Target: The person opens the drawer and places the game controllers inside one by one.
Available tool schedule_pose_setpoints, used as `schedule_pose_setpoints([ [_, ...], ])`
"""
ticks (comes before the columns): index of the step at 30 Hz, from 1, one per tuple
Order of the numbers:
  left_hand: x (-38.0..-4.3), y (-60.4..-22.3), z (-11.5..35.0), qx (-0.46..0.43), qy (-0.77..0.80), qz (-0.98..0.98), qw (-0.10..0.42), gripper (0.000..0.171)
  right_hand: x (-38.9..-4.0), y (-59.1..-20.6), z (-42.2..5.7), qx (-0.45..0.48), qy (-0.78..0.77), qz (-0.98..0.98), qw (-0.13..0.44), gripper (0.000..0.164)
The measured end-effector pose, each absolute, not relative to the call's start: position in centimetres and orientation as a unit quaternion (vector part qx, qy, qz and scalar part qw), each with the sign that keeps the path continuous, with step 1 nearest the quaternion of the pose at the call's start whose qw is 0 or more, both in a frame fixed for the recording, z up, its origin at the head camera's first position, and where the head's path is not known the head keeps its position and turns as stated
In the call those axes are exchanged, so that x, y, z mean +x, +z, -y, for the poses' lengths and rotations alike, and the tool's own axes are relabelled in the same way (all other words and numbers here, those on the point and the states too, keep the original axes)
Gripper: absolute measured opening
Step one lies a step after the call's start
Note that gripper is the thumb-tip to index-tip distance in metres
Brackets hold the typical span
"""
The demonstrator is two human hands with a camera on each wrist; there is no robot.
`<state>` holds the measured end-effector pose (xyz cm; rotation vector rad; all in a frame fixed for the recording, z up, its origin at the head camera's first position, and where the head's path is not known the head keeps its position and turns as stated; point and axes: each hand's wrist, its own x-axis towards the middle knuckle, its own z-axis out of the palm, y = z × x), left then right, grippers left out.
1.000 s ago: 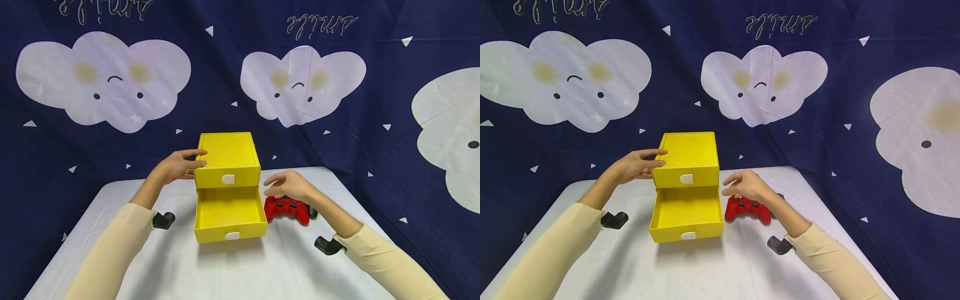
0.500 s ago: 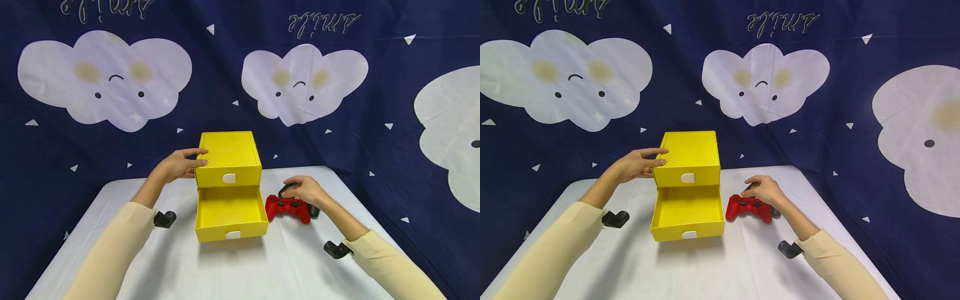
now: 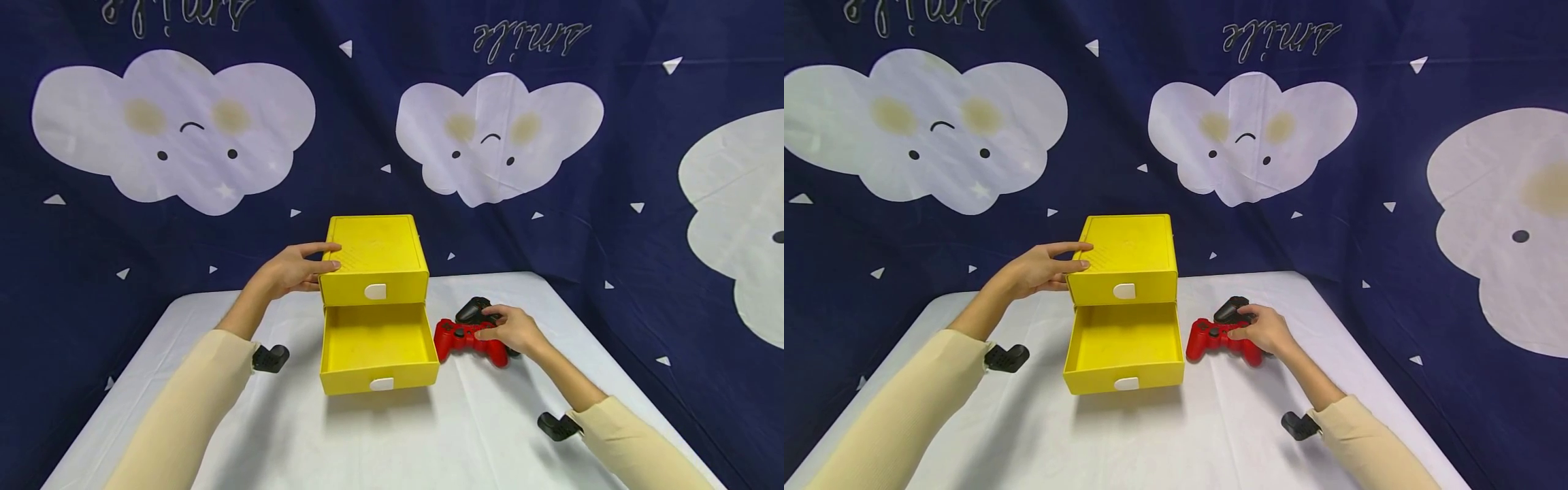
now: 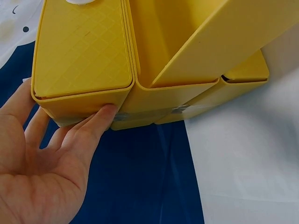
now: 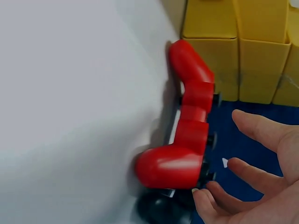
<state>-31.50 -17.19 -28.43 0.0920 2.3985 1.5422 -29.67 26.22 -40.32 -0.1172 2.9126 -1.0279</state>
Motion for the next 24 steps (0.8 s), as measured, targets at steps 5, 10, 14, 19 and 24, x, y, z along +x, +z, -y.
schedule_pose_setpoints([
  [5,-31.5,-28.4,17.2,0.035,0.533,-0.833,0.142,0.062,-29.5,-41.3,-26.3,-0.044,-0.325,-0.945,0.010,0.071],
  [10,-31.4,-28.4,17.2,0.036,0.536,-0.831,0.146,0.062,-29.6,-42.2,-26.3,-0.040,-0.319,-0.947,-0.008,0.071],
  [14,-31.3,-28.4,17.2,0.035,0.534,-0.832,0.146,0.063,-29.5,-42.7,-26.2,-0.043,-0.313,-0.948,-0.028,0.069],
  [19,-31.3,-28.3,17.2,0.038,0.534,-0.832,0.145,0.063,-29.4,-43.4,-25.9,-0.035,-0.312,-0.949,-0.027,0.067],
  [24,-31.3,-28.3,17.1,0.039,0.535,-0.832,0.143,0.063,-29.3,-43.9,-25.7,-0.031,-0.317,-0.948,-0.020,0.067],
])
